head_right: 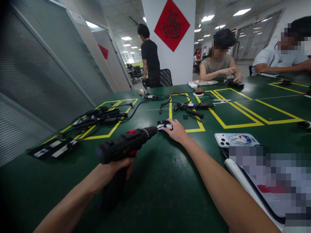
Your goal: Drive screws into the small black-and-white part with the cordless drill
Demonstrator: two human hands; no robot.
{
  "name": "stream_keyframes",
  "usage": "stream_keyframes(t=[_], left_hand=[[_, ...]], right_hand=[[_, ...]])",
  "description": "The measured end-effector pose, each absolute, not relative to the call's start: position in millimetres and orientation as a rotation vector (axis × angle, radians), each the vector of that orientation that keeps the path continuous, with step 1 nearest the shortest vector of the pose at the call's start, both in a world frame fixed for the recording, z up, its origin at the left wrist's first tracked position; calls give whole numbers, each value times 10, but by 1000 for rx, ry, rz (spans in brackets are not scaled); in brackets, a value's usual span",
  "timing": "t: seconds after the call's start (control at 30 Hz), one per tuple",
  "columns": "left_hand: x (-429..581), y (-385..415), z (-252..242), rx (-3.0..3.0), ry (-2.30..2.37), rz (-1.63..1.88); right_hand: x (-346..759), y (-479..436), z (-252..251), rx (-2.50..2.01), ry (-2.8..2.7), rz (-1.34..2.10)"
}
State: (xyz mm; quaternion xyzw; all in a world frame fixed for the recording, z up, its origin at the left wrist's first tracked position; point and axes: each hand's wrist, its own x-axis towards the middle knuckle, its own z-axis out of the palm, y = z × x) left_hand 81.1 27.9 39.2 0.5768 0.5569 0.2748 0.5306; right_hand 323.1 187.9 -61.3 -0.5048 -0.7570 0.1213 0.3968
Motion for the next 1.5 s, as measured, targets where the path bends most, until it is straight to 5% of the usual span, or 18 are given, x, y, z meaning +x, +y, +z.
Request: stream_keyframes(t=[1.5], left_hand=[[867, 285, 492, 1382, 1330, 627]], right_hand=[[3265, 1939, -574, -1282, -1948, 287]])
